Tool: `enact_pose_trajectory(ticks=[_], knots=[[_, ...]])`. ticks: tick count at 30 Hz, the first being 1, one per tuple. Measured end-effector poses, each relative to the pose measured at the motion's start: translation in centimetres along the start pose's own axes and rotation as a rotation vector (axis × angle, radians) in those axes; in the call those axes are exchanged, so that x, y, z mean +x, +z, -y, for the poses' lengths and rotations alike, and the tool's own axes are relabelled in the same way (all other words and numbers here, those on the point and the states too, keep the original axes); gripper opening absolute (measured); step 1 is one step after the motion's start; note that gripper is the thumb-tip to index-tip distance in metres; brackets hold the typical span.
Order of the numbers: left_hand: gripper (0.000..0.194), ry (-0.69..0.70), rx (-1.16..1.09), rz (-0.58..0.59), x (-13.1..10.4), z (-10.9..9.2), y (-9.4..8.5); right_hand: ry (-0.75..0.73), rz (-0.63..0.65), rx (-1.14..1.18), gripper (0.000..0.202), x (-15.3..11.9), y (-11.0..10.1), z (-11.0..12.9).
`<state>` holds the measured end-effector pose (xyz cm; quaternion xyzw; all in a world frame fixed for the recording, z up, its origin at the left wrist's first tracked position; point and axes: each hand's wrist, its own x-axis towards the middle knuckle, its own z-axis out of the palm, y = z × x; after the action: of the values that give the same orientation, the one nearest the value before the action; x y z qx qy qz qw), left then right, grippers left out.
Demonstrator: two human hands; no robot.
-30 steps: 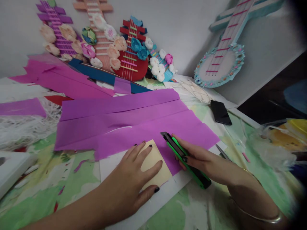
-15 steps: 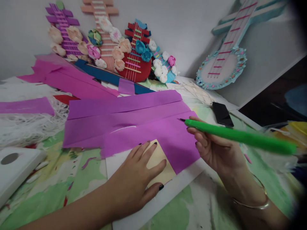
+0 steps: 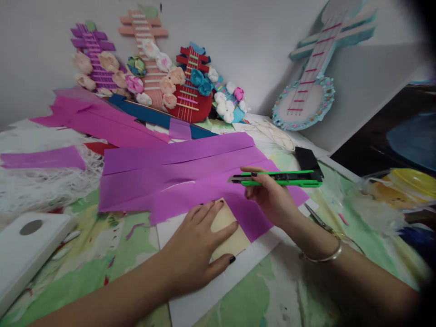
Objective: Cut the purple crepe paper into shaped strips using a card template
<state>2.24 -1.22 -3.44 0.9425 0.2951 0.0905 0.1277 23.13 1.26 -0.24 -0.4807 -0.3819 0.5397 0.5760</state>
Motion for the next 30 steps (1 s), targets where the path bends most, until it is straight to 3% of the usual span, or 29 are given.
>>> enact_pose_trajectory(ticks=[3, 7, 11, 17, 21, 30], knots=[[0.057, -0.021, -0.013, 0.002, 0.1, 0.0, -0.1, 0.016, 0.148, -0.047, 0.038, 0.8, 0.0, -1.2], [0.058, -0.03, -0.03, -0.008, 0.0, 0.1, 0.0, -0.091, 0.247, -0.201, 0.038, 1.3, -0.6, -2.5], [0.057, -0.017, -0.026, -0.004, 0.1, 0.2, 0.1, -0.31, 0.179, -0.528, 0.032, 1.0, -1.1, -2.6], [0.061, 0.021, -0.023, -0.019, 0.0, 0.5, 0.4, -0.465, 0.122, -0.805, 0.019, 0.1, -1.0, -2.2], [0.062, 0.042, -0.019, -0.047, -0.2, 0.5, 0.6, -0.459, 0.187, -0.834, 0.025, 0.0, -1.1, -2.2], [0.066, 0.06, -0.017, -0.064, 0.0, 0.6, 0.6, -0.471, 0.216, -0.903, 0.019, -0.4, -1.1, -2.1]])
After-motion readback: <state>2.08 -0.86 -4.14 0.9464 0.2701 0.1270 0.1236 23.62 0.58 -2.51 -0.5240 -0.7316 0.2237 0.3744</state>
